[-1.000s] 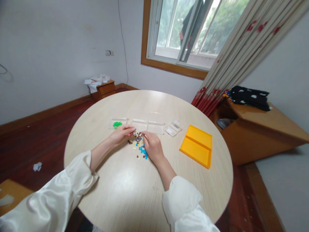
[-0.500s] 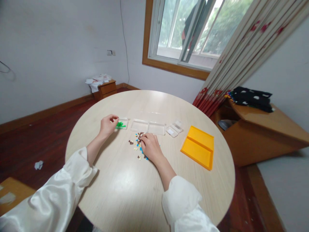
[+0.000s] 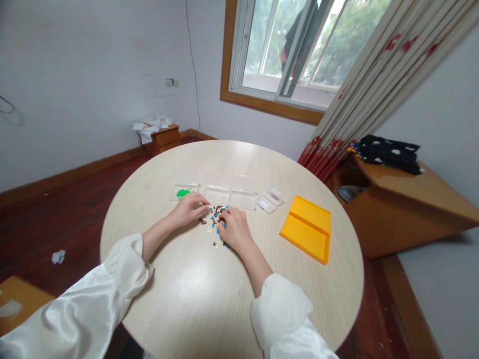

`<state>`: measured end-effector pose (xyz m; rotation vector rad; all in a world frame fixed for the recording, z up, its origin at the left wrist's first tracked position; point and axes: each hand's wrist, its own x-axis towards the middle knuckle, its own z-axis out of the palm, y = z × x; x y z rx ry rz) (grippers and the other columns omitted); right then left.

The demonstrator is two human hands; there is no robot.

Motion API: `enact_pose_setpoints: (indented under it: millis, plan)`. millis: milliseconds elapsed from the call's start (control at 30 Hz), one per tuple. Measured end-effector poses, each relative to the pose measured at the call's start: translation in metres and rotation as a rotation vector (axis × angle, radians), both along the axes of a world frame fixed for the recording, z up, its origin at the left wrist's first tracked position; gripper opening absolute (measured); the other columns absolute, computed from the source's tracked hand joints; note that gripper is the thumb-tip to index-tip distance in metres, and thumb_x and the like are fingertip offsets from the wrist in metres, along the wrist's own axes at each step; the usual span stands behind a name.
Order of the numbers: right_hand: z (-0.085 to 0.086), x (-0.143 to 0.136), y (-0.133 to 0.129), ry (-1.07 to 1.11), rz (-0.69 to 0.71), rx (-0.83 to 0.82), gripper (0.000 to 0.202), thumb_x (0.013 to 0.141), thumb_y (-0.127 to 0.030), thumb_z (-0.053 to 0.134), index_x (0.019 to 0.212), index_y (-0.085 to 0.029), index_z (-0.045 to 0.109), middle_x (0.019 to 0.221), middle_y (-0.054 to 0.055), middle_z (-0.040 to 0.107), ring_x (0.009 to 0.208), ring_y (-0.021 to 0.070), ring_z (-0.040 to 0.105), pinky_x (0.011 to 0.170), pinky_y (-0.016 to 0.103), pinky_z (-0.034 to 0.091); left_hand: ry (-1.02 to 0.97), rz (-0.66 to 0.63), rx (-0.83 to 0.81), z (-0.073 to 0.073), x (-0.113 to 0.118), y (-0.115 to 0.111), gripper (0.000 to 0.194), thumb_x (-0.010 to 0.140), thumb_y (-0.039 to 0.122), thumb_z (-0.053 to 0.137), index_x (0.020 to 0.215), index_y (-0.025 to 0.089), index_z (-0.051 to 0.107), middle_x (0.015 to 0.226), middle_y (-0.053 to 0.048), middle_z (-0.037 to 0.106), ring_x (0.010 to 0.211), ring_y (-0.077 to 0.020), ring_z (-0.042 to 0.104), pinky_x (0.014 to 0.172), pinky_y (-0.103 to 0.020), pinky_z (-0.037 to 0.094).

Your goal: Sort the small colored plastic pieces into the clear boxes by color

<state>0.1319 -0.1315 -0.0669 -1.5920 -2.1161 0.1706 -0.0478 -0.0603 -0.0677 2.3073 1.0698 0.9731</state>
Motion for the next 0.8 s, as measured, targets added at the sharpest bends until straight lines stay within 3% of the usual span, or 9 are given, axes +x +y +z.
enact_pose_setpoints:
  millis: [167,333,533,800]
  plan:
    - [-0.002,0.001,0.003,-0.002,-0.023,0.049,0.010,0.081,-0.014,0.055,0.081,-0.017,0.064,0.089,0.007,0.065,0.089,0.0210,0.057,0.079,0.033,0.036,0.166,-0.080,-0.031,-0.002,0.011,-0.009,0.014,0.077,0.025,0.062,0.085,0.018,0.072,0.085,-0.007,0.068,0.084,-0.0196,0.058,0.081,-0.031,0.040]
    - [-0.005,0.003,0.007,0.097,-0.067,0.087,0.014,0.085,-0.016,0.049,0.087,-0.017,0.062,0.086,0.008,0.067,0.084,0.0216,0.059,0.079,0.034,0.039,0.277,-0.042,-0.033,-0.001,0.019,-0.013,0.013,0.078,0.022,0.061,0.083,0.017,0.072,0.083,-0.008,0.067,0.085,-0.0210,0.057,0.081,-0.032,0.040]
    - [-0.014,0.007,0.014,0.181,-0.035,0.140,0.027,0.085,-0.011,0.042,0.103,-0.018,0.061,0.091,0.009,0.064,0.087,0.0216,0.057,0.079,0.034,0.044,0.311,-0.005,0.002,-0.001,0.027,-0.016,0.015,0.078,0.017,0.057,0.080,0.016,0.071,0.083,-0.008,0.066,0.086,-0.0214,0.057,0.082,-0.033,0.041]
    - [-0.027,0.012,0.029,0.267,0.023,0.193,0.028,0.083,-0.008,0.042,0.094,-0.019,0.066,0.086,0.008,0.059,0.084,0.0196,0.057,0.077,0.033,0.048,0.288,-0.023,-0.029,-0.003,0.027,-0.015,0.014,0.074,0.013,0.056,0.073,0.015,0.070,0.077,-0.007,0.066,0.080,-0.0190,0.058,0.078,-0.029,0.042]
